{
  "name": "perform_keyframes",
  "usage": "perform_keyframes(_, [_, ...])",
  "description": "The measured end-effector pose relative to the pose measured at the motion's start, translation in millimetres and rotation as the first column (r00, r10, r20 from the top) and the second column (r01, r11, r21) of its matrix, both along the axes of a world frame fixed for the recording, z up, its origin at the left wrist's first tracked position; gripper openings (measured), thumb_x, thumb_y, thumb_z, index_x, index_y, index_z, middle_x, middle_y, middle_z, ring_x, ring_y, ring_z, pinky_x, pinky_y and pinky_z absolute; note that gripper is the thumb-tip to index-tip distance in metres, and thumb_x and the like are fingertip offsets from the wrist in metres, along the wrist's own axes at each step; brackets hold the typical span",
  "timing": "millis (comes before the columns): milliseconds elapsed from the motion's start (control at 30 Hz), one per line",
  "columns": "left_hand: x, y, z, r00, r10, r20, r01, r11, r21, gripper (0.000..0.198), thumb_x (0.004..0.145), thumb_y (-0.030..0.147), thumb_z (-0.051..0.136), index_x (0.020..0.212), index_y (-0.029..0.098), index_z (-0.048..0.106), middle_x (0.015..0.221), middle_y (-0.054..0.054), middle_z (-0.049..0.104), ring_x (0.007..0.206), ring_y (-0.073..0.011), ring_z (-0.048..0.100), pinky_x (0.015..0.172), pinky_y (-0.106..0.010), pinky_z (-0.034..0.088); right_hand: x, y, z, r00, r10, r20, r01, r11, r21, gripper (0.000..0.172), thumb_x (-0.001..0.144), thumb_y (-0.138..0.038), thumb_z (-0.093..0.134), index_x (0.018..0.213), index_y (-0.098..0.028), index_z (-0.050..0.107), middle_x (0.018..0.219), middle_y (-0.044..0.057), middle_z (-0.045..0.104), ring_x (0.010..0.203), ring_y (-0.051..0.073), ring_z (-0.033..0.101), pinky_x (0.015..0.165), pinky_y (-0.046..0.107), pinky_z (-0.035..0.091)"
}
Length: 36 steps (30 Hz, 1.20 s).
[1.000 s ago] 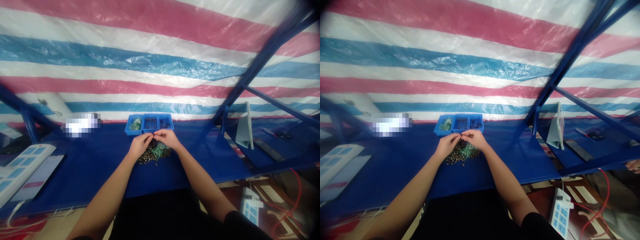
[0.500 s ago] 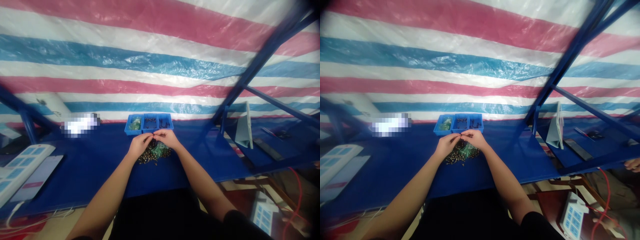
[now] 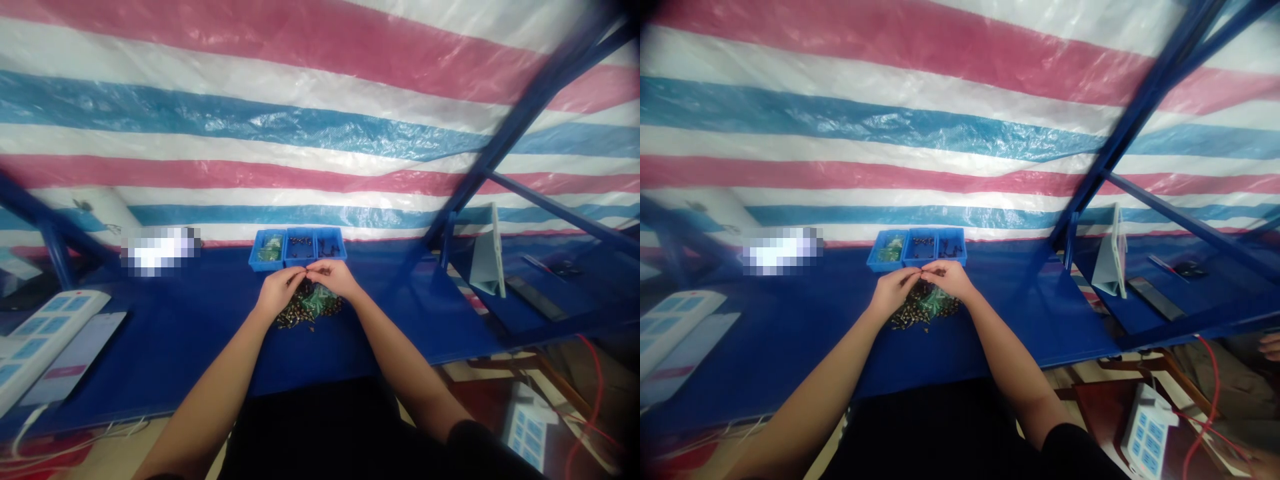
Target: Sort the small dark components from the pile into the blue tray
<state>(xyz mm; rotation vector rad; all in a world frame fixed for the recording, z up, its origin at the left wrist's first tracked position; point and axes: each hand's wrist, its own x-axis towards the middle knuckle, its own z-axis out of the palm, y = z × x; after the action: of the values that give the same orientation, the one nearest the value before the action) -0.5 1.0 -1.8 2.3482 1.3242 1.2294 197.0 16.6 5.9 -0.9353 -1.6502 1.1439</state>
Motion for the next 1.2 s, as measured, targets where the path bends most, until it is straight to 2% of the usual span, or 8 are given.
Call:
perform_keyframes(233, [-0.9,-0.1,-1.2,1.000,0.020,-0.024,-0.021,0.999,-0.039,0.028,0.091,0.041,0.054,0.108,0.023,0.068,0.088,-0.001,0.074,0.071,-0.0139,0.068,0.072,-0.024,0.054,0.4,0.2,1.0,1.000,-0.004,-0.012,0.004,1.000,-0.005,0.037,0.073,-0.042,0.074,0.099,-0.017,0.072,0.085,0.007,0.074,0.074,0.017,0.070,0.075,0.032,0.057])
perform_keyframes(400, [-0.3,0.3,-1.4,1.000,0.006,-0.002,-0.006,1.000,-0.014,0.027,0.093,0.040,0.051,0.101,0.023,0.071,0.099,-0.003,0.074,0.084,-0.0167,0.069,0.081,-0.028,0.054,0.8,0.7,-0.7,1.000,-0.003,-0.016,0.003,1.000,-0.008,0.038,0.072,-0.043,0.074,0.099,-0.016,0.072,0.084,0.007,0.074,0.073,0.017,0.069,0.075,0.032,0.057])
perform_keyframes(633, [0.4,-2.2,3.1,0.999,-0.006,-0.033,0.004,0.999,-0.050,0.028,0.094,0.040,0.048,0.101,0.024,0.070,0.098,-0.002,0.074,0.082,-0.0161,0.069,0.079,-0.025,0.053,-0.7,0.8,-1.3,1.000,0.000,-0.025,-0.001,1.000,-0.019,0.039,0.071,-0.043,0.074,0.100,-0.016,0.072,0.086,0.007,0.074,0.074,0.017,0.069,0.076,0.032,0.057])
perform_keyframes(767, [-0.1,-2.8,2.7,0.999,0.004,-0.053,-0.007,0.998,-0.066,0.026,0.093,0.040,0.049,0.101,0.024,0.069,0.092,0.000,0.073,0.074,-0.0138,0.067,0.072,-0.023,0.051,-0.3,1.1,-1.1,1.000,0.002,-0.025,-0.002,1.000,-0.012,0.038,0.072,-0.043,0.074,0.099,-0.016,0.072,0.085,0.007,0.074,0.073,0.017,0.069,0.074,0.031,0.057])
perform_keyframes(933, [-0.4,-1.1,-0.3,0.999,0.032,-0.032,-0.033,0.999,-0.042,0.028,0.091,0.042,0.053,0.107,0.024,0.067,0.075,0.002,0.069,0.062,-0.0114,0.062,0.064,-0.022,0.049,0.1,2.3,-3.7,1.000,-0.008,-0.010,0.008,1.000,-0.001,0.037,0.073,-0.043,0.073,0.100,-0.017,0.072,0.086,0.007,0.074,0.073,0.016,0.069,0.075,0.032,0.056])
perform_keyframes(1200, [0.3,-1.2,0.5,1.000,0.009,-0.019,-0.010,0.999,-0.052,0.026,0.093,0.040,0.051,0.100,0.023,0.069,0.094,-0.001,0.073,0.076,-0.0143,0.067,0.072,-0.023,0.050,-0.9,0.8,-1.8,1.000,0.006,-0.027,-0.006,1.000,-0.021,0.038,0.072,-0.043,0.073,0.100,-0.016,0.072,0.086,0.007,0.073,0.073,0.016,0.069,0.075,0.031,0.056])
